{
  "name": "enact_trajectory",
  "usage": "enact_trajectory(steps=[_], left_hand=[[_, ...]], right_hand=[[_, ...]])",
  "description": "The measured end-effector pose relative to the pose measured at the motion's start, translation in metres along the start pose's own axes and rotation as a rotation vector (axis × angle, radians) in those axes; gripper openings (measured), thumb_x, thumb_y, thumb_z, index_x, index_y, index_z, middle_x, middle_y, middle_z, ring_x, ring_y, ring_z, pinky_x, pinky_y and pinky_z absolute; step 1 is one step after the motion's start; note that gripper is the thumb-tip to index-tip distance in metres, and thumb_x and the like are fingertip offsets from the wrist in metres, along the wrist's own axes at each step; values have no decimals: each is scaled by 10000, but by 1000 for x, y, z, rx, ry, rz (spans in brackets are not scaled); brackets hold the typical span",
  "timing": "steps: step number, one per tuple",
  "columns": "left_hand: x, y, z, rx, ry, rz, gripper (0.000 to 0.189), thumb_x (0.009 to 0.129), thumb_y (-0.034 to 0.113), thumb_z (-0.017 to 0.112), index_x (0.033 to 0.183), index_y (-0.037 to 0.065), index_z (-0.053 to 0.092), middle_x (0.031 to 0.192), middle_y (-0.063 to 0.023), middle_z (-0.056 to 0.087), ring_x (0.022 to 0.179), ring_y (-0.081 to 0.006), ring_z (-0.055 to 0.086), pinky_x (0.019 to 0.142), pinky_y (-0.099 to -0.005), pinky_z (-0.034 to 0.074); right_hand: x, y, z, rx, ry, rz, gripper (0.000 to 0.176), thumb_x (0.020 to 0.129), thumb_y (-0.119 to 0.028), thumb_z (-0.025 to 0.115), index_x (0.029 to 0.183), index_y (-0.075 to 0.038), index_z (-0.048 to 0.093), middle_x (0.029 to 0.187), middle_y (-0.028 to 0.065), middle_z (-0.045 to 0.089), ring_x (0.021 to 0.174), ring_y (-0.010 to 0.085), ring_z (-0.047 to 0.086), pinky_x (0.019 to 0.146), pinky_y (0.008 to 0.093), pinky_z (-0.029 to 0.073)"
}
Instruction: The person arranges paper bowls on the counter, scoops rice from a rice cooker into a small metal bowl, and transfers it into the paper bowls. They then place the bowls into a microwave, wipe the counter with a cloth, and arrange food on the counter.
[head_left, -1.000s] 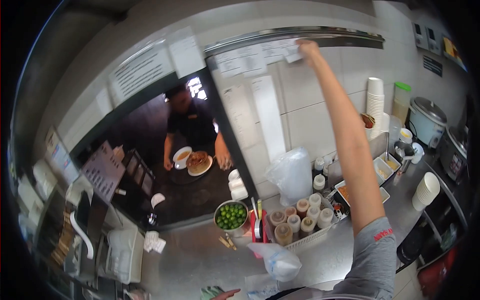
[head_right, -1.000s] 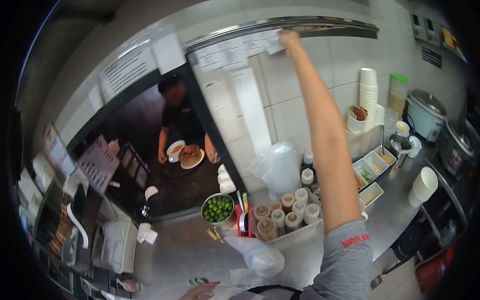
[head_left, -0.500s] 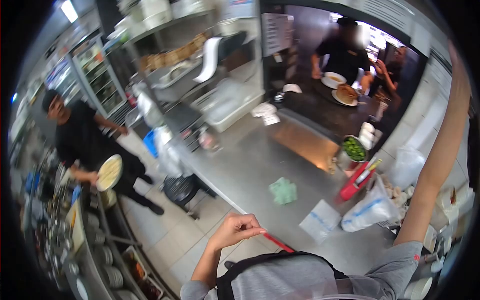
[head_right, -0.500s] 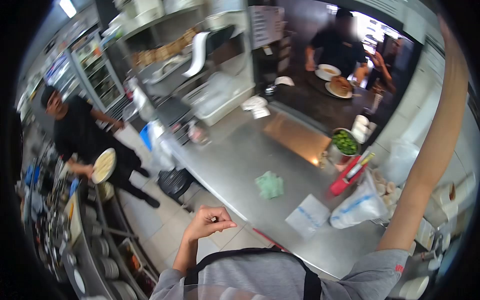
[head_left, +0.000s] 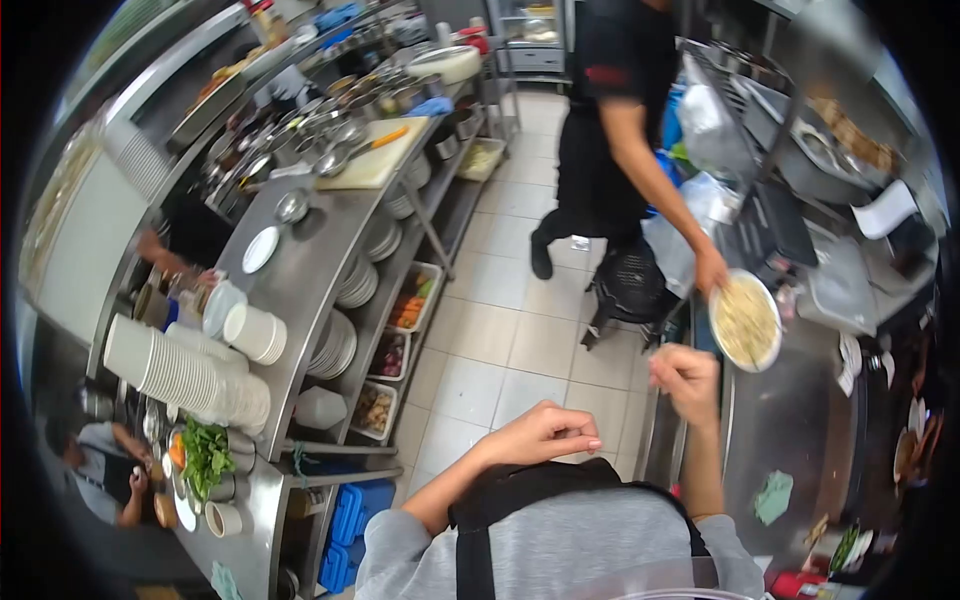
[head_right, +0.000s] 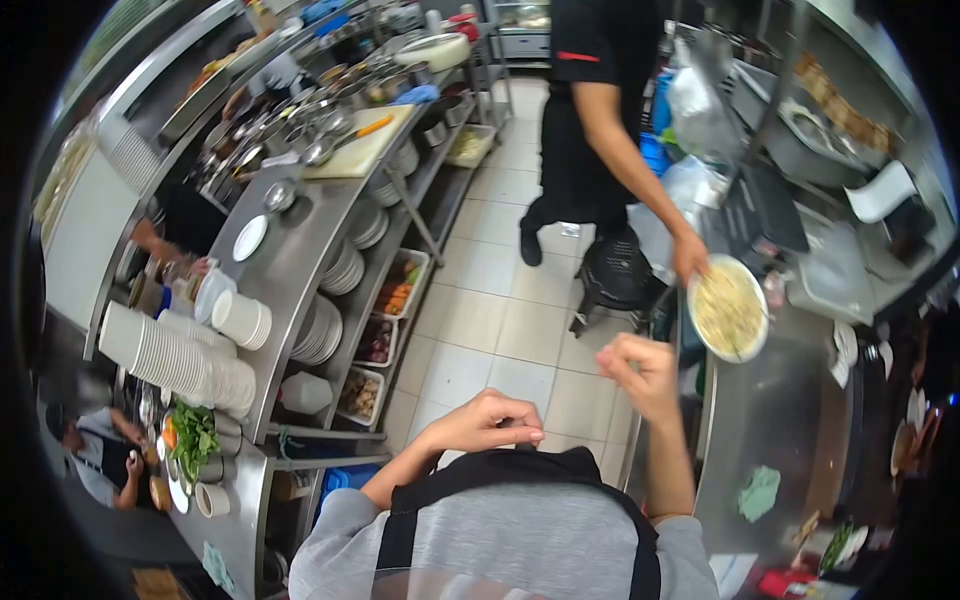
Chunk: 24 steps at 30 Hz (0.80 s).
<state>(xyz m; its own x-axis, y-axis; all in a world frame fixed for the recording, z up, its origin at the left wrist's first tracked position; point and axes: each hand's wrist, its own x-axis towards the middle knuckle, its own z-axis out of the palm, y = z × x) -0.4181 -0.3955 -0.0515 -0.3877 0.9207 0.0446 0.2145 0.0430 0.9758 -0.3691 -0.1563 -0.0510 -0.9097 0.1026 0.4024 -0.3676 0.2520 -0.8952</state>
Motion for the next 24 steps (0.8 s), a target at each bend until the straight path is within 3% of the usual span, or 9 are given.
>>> enact_trajectory(steps=[1, 2, 4, 7, 10, 13, 16, 20, 24], left_hand=[[-11, -4, -14, 0, 52, -42, 175, 883, 201, 584, 792, 57, 623, 560, 26, 491, 468, -56, 359, 446, -238, 279], [-20, -12, -24, -31, 124, -34, 171, 883, 198, 583, 802, 53, 625, 575, 26, 507, 477, -51, 366, 451, -235, 283], [-34, -30, -43, -85, 262, -18, 165, 884, 192, 581, 821, 47, 627, 606, 25, 539, 495, -42, 382, 462, -228, 291], [-48, -43, -68, -169, 370, -111, 138, 903, 146, 552, 860, 32, 618, 727, 24, 600, 598, -30, 447, 530, -202, 346], [-52, -60, -96, -199, 479, -131, 137, 907, 148, 552, 859, 39, 619, 736, 38, 588, 608, -22, 439, 536, -193, 342], [-46, -87, -131, -368, 483, -243, 143, 907, 153, 554, 883, 29, 620, 720, 50, 562, 591, -10, 409, 524, -183, 332], [-34, -108, -174, -287, 626, -267, 139, 903, 156, 561, 910, 32, 623, 714, 51, 564, 579, -10, 406, 516, -182, 333], [-50, -121, -239, -164, 740, -547, 158, 889, 138, 570, 977, 23, 634, 816, -10, 620, 651, -57, 531, 615, -211, 438], [-87, -146, -311, 224, 961, -573, 225, 864, 176, 601, 1040, 36, 597, 916, -81, 625, 816, -191, 604, 709, -292, 475]], right_hand=[[8, 33, 24, 32, 11, 298, 254, 851, -78, 582, 623, 30, 564, 559, 42, 515, 509, 75, 481, 440, 215, 332], [18, 68, 47, 118, -13, 354, 147, 880, -93, 533, 854, 13, 632, 531, 26, 485, 474, 68, 451, 437, 218, 350], [42, 100, 85, -68, -113, 443, 351, 883, -118, 521, 1234, -103, 520, 729, 115, 577, 618, 168, 569, 566, 267, 462], [35, 210, 121, -476, -376, 187, 599, 876, -182, 532, 1413, -243, 274, 1080, 214, 540, 947, 312, 582, 810, 384, 473], [66, 250, 146, -803, -906, 221, 607, 875, -263, 548, 1412, -203, 271, 1246, 233, 434, 1123, 350, 477, 938, 427, 394], [136, 269, 186, -652, -1188, 413, 604, 864, -289, 558, 1399, -203, 292, 1233, 201, 467, 1119, 371, 485, 931, 442, 404], [204, 294, 241, -756, -1252, 365, 582, 862, -302, 556, 1383, -197, 318, 1223, 176, 482, 1111, 380, 484, 929, 437, 409], [273, 343, 331, -745, -1267, 196, 553, 853, -321, 562, 1350, -173, 367, 1230, 165, 490, 1128, 354, 490, 882, 499, 416], [331, 358, 422, -776, -1391, 111, 488, 845, -290, 576, 1275, -100, 445, 1184, 175, 531, 1103, 341, 515, 855, 492, 433]])
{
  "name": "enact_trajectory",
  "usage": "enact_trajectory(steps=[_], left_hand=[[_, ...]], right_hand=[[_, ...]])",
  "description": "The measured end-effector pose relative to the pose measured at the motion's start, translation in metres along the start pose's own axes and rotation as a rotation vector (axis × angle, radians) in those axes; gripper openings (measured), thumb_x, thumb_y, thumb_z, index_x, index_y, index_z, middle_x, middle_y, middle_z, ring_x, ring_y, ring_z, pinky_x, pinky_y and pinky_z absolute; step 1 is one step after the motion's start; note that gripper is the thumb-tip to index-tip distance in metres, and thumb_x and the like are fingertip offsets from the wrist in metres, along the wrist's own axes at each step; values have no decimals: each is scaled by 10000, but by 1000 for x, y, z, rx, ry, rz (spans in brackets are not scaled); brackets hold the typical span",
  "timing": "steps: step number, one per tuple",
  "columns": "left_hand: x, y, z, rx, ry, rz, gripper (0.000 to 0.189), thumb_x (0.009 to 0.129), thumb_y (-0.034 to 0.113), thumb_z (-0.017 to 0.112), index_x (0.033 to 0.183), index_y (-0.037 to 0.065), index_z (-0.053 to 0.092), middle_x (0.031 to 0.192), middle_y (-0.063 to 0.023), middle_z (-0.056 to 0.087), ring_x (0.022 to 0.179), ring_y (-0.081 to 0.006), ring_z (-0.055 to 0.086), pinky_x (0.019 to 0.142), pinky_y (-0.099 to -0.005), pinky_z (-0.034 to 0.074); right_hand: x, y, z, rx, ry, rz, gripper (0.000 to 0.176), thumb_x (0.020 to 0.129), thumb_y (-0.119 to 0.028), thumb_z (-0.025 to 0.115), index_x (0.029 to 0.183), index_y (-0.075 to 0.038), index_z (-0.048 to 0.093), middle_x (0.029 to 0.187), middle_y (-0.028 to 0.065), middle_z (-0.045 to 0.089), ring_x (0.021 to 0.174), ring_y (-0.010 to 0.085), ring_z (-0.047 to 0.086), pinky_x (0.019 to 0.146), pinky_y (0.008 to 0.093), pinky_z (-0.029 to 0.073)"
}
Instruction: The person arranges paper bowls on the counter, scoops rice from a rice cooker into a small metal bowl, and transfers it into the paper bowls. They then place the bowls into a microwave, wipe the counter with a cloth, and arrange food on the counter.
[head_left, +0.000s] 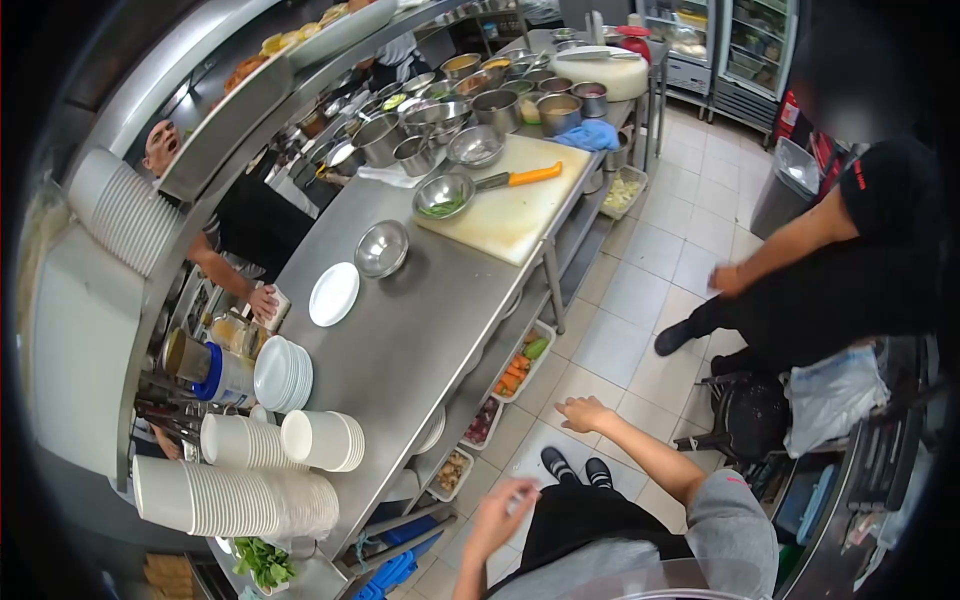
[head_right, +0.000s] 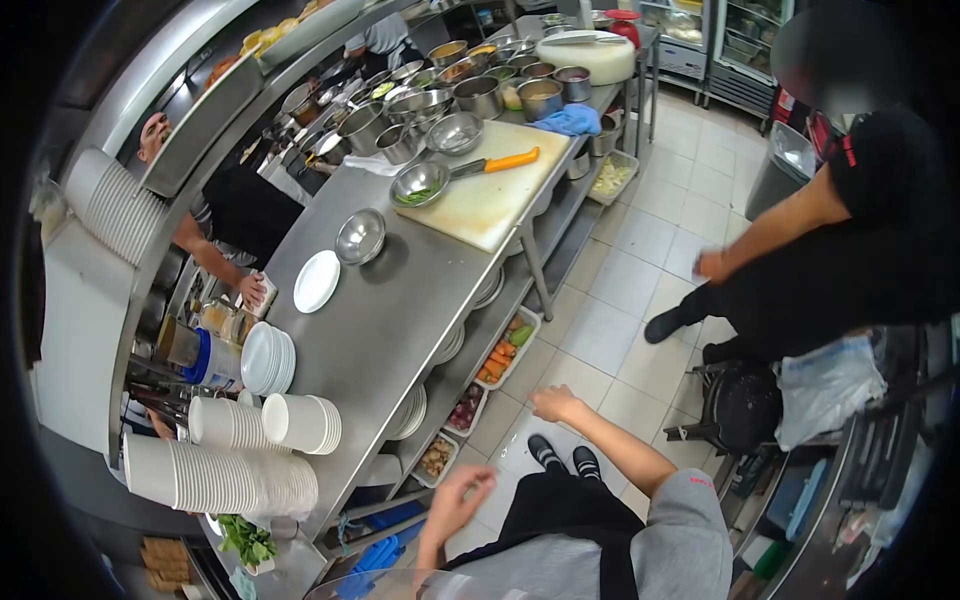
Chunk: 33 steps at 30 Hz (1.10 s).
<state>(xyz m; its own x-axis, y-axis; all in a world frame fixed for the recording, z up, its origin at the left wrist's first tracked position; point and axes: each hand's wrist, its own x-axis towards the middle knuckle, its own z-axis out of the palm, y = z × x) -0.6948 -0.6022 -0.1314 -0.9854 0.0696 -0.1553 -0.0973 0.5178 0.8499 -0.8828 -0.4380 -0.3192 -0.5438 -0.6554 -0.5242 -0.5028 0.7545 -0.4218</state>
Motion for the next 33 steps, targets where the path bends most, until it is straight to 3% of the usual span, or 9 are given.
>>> enact_trajectory(steps=[4, 8, 9, 10, 11, 13, 16, 25, 33], left_hand=[[85, -67, -59, 413, 567, 4, 505, 848, 195, 600, 1296, 49, 418, 1337, -256, 341, 1238, -400, 327, 1011, -450, 289], [160, -151, -90, 544, 857, -151, 606, 846, 268, 584, 1356, 56, 333, 1384, -297, 231, 1287, -437, 233, 1044, -513, 213], [173, -165, -92, 570, 899, -206, 614, 847, 286, 579, 1357, 53, 328, 1387, -298, 226, 1292, -438, 224, 1047, -523, 202], [180, -169, -90, 713, 886, -329, 618, 846, 323, 568, 1352, 53, 339, 1393, -290, 219, 1297, -438, 216, 1045, -544, 194], [182, -167, -94, 708, 880, -319, 605, 847, 327, 566, 1340, 50, 352, 1392, -287, 224, 1297, -440, 214, 1042, -547, 196], [183, -163, -93, 670, 890, -315, 573, 850, 326, 563, 1315, 46, 379, 1385, -281, 238, 1296, -444, 214, 1037, -548, 203], [182, -163, -94, 624, 907, -316, 520, 850, 304, 567, 1273, 40, 423, 1372, -274, 260, 1291, -448, 223, 1031, -538, 221], [188, -156, -97, 567, 925, -374, 494, 825, 284, 594, 1229, 31, 464, 1341, -262, 302, 1261, -438, 281, 1020, -491, 282], [183, -153, -95, 548, 1020, -281, 521, 811, 336, 627, 1232, 74, 467, 1324, -246, 306, 1246, -421, 304, 997, -480, 325]], right_hand=[[102, -5, -27, 117, 36, -164, 473, 856, -305, 558, 1251, -64, 460, 1155, 201, 548, 1062, 344, 539, 880, 452, 441], [235, 32, -47, 223, 75, -152, 409, 794, -280, 605, 1119, -36, 559, 1070, 216, 592, 990, 358, 570, 881, 390, 447], [301, 77, -7, 386, 453, -159, 421, 753, -255, 628, 1104, -31, 565, 1066, 224, 589, 979, 369, 566, 846, 419, 451], [321, 95, -28, 149, 723, -483, 437, 716, -213, 651, 1096, -16, 560, 1066, 227, 583, 963, 392, 548, 828, 449, 432], [342, 111, -49, 52, 773, -430, 435, 716, -212, 651, 1094, -16, 561, 1065, 227, 583, 962, 392, 548, 828, 450, 431], [378, 145, -82, -72, 623, -86, 432, 716, -209, 651, 1092, -16, 562, 1065, 225, 582, 960, 391, 546, 828, 452, 428], [396, 184, -88, -221, 440, 168, 427, 716, -206, 652, 1088, -16, 563, 1063, 223, 582, 957, 391, 544, 829, 455, 425], [390, 232, -103, -300, 338, 231, 412, 716, -195, 654, 1076, -16, 568, 1060, 218, 580, 947, 391, 538, 831, 464, 415], [390, 201, -110, -254, 327, 145, 398, 715, -185, 656, 1065, -16, 572, 1057, 212, 578, 939, 391, 533, 833, 471, 406]])
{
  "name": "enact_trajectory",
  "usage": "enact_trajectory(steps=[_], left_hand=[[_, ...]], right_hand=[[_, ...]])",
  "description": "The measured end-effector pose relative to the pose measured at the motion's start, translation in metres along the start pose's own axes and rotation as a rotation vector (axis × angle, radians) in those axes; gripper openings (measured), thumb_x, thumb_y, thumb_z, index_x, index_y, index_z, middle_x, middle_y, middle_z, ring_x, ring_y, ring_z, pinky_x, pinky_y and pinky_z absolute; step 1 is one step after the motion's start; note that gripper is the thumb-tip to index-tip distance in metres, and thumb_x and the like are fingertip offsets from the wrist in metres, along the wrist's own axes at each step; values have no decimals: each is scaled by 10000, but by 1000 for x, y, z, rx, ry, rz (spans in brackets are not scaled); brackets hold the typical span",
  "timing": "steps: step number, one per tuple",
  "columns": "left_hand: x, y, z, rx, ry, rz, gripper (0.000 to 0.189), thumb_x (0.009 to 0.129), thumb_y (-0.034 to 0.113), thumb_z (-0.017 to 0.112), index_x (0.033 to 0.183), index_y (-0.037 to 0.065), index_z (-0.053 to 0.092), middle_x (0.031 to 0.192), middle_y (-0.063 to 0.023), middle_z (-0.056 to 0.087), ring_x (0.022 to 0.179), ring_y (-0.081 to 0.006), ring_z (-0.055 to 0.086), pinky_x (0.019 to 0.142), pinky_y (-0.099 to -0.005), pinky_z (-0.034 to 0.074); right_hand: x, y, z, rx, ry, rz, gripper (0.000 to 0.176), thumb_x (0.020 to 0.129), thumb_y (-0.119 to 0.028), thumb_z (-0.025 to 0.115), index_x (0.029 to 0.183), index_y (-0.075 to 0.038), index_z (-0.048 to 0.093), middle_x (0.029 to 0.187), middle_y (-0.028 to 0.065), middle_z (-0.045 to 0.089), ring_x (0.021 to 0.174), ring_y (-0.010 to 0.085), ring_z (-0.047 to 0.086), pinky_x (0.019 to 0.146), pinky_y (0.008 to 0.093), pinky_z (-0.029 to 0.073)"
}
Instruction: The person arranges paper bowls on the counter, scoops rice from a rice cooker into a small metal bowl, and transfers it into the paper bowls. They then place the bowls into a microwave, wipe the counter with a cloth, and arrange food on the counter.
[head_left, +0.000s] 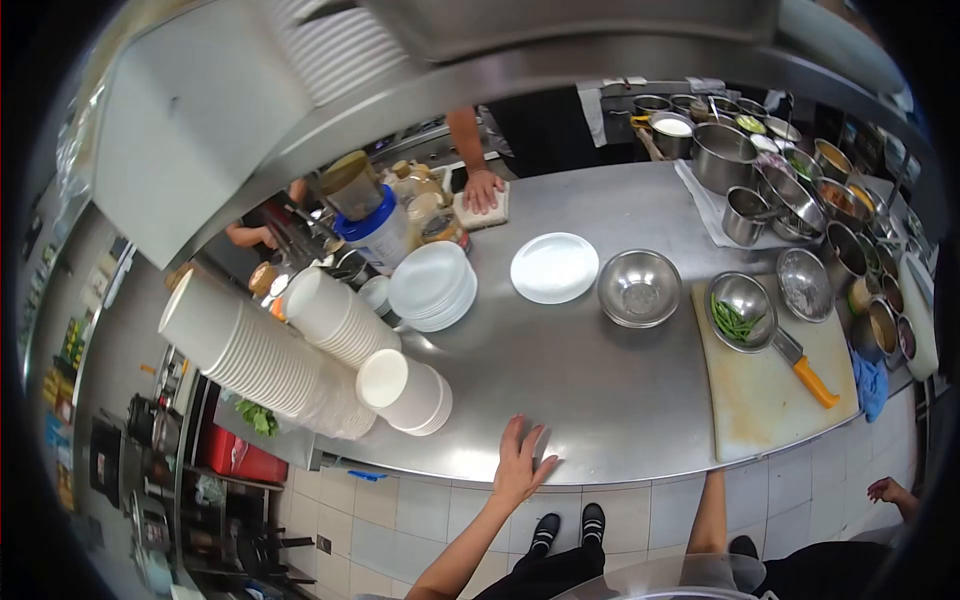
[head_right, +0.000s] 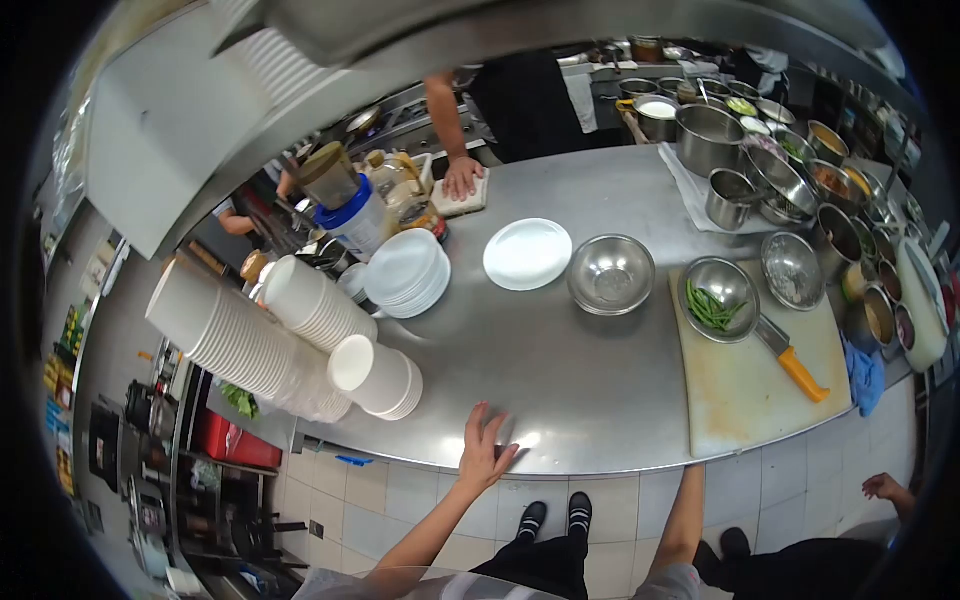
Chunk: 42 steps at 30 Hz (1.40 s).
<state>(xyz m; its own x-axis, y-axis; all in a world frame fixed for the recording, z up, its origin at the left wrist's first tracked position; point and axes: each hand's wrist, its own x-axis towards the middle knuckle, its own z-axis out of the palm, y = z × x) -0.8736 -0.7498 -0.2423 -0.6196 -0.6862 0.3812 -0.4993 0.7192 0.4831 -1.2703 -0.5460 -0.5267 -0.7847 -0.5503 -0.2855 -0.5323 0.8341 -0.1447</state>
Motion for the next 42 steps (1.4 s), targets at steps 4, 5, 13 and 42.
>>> enact_trajectory(steps=[4, 5, 13, 42], left_hand=[[-28, -3, 4, 84, 189, 164, 542, 806, 324, 640, 1249, 72, 454, 1346, -250, 279, 1261, -411, 289, 1009, -488, 313], [-43, -2, 1, 109, 146, 212, 562, 801, 330, 645, 1261, 77, 443, 1353, -252, 270, 1263, -404, 293, 1013, -484, 312], [-243, -53, -25, -380, -354, -868, 718, 824, 454, 599, 1348, 57, 308, 1343, -275, 298, 1113, -390, 504, 926, -428, 439], [-270, -501, -514, -1232, 993, -1028, 572, 736, 23, 432, 1272, -75, 259, 1217, -296, 416, 1072, -453, 498, 861, -477, 520]], right_hand=[[-51, -20, 19, 212, 133, -170, 391, 715, -181, 657, 1060, -16, 574, 1055, 210, 577, 934, 390, 530, 834, 475, 401], [-76, -27, 23, 278, 231, -258, 390, 715, -179, 658, 1058, -16, 574, 1055, 209, 577, 933, 390, 530, 835, 476, 400], [-297, -178, -49, 543, -33, -1006, 174, 745, -174, 684, 759, -42, 571, 756, 129, 520, 765, 321, 502, 722, 423, 395], [11, -641, -217, 435, -138, -252, 847, 765, -554, 605, 1292, 71, 383, 1222, 237, 499, 1141, 310, 480, 995, 419, 362]])
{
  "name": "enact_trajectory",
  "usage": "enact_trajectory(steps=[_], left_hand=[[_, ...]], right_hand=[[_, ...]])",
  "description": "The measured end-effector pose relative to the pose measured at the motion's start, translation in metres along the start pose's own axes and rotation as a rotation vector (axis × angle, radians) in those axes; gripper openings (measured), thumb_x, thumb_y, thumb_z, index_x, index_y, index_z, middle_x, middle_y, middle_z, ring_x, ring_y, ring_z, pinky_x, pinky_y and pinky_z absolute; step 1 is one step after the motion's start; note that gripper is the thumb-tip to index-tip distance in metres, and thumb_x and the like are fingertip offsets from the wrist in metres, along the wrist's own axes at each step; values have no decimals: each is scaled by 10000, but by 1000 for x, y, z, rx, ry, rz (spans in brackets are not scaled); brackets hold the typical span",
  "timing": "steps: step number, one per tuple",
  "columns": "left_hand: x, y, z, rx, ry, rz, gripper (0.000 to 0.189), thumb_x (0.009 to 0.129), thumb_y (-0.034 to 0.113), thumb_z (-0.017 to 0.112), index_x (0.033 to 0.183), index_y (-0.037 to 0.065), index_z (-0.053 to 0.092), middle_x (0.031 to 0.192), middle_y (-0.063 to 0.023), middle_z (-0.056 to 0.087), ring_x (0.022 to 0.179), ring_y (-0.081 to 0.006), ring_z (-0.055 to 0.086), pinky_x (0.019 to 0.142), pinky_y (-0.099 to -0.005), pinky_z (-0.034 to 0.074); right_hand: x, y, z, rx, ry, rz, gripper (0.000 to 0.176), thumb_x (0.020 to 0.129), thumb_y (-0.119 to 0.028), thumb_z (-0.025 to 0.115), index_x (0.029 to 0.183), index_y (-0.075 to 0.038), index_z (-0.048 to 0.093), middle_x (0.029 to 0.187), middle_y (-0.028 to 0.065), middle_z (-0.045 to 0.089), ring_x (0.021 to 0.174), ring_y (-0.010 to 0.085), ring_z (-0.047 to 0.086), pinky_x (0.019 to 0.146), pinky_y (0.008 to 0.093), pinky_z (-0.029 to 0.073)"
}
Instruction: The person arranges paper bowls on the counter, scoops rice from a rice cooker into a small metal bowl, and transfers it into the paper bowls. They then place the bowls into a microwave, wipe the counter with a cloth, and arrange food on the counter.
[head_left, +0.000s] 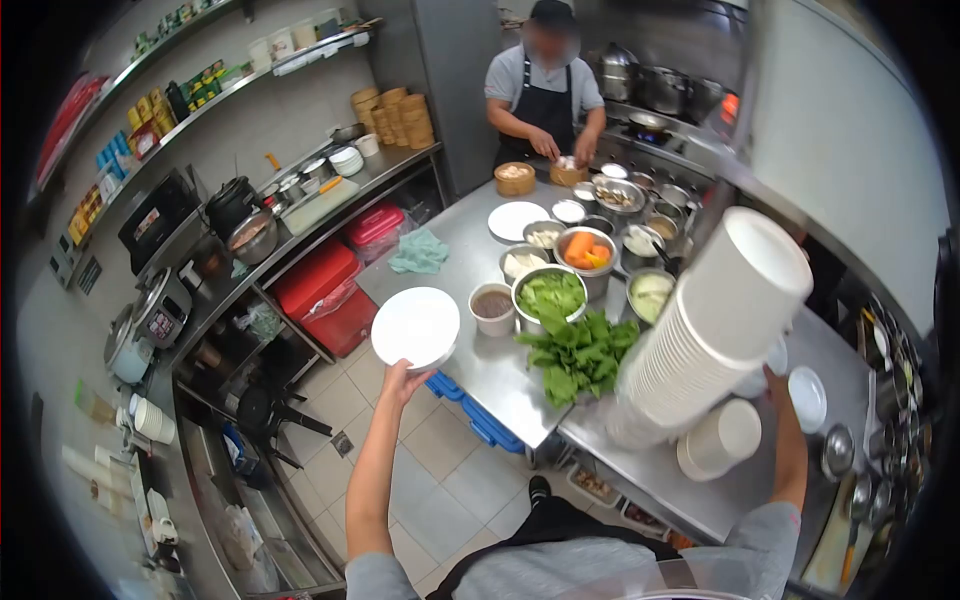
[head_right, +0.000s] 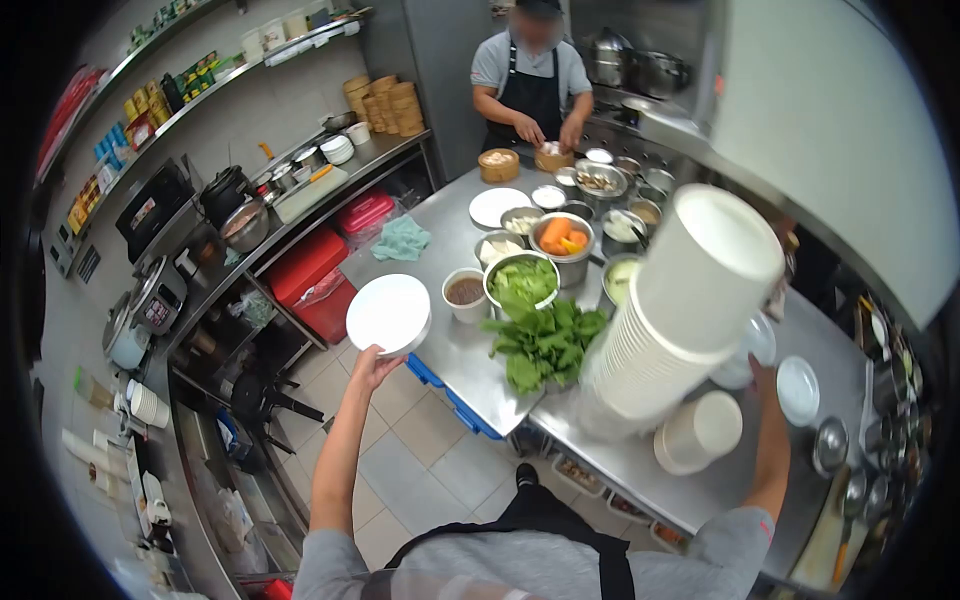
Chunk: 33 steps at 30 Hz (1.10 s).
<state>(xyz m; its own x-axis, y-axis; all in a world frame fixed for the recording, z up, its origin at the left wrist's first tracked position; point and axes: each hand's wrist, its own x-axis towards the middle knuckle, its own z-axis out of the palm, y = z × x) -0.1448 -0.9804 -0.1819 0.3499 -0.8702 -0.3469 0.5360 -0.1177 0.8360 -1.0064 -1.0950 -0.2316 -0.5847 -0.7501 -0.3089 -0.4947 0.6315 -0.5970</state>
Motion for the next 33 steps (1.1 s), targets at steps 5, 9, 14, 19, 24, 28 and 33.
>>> enact_trajectory(steps=[5, 9, 14, 19, 24, 28, 33], left_hand=[[144, -9, 13, 22, 77, -121, 548, 752, 1, 422, 1283, 7, 288, 1231, -245, 419, 1046, -436, 507, 788, -474, 543], [171, -9, 54, -142, 191, -150, 539, 783, 14, 396, 1303, 54, 262, 1287, -212, 346, 1088, -430, 460, 813, -505, 530], [207, -17, 70, -147, 116, -132, 582, 878, 102, 478, 1339, 87, 123, 1332, -228, 279, 1092, -444, 476, 769, -479, 564], [201, 38, 44, 66, -168, -400, 613, 908, 217, 492, 1362, 50, 116, 1319, -216, 302, 969, -398, 583, 744, -440, 569], [189, 127, -45, 602, -482, -303, 576, 901, 322, 533, 1367, 83, 294, 1130, -102, 480, 940, -257, 623, 735, -346, 544], [198, 207, -131, 590, -596, -229, 447, 906, 342, 520, 1281, 115, 431, 1022, -44, 561, 888, -167, 625, 771, -332, 515], [219, 297, -210, 607, -599, -209, 386, 905, 341, 526, 1223, 124, 494, 813, 12, 616, 835, -119, 622, 753, -294, 493]], right_hand=[[-55, -39, -3, 490, -153, 143, 715, 804, -475, 603, 1226, 73, 421, 1131, 189, 545, 1043, 251, 532, 934, 376, 406], [-74, -82, 1, 842, 16, -4, 646, 812, -447, 593, 1186, 56, 436, 1083, 173, 543, 996, 241, 530, 894, 369, 411], [-131, -160, 0, 1178, 164, -260, 560, 821, -412, 581, 1135, 35, 455, 1022, 154, 540, 937, 229, 526, 844, 360, 417], [-209, -237, 18, 1444, 181, -486, 475, 831, -376, 569, 1084, 14, 473, 962, 134, 538, 879, 217, 522, 794, 352, 422], [-311, -284, 59, 1787, 140, -662, 391, 840, -341, 557, 1033, -8, 492, 901, 115, 535, 821, 205, 519, 743, 343, 428], [-394, -316, 93, 1978, 109, -786, 326, 848, -313, 548, 993, -24, 507, 853, 99, 533, 774, 195, 516, 703, 336, 432], [-487, -344, 126, 2179, 68, -933, 247, 857, -278, 536, 942, -46, 525, 793, 80, 531, 715, 183, 512, 653, 327, 438]])
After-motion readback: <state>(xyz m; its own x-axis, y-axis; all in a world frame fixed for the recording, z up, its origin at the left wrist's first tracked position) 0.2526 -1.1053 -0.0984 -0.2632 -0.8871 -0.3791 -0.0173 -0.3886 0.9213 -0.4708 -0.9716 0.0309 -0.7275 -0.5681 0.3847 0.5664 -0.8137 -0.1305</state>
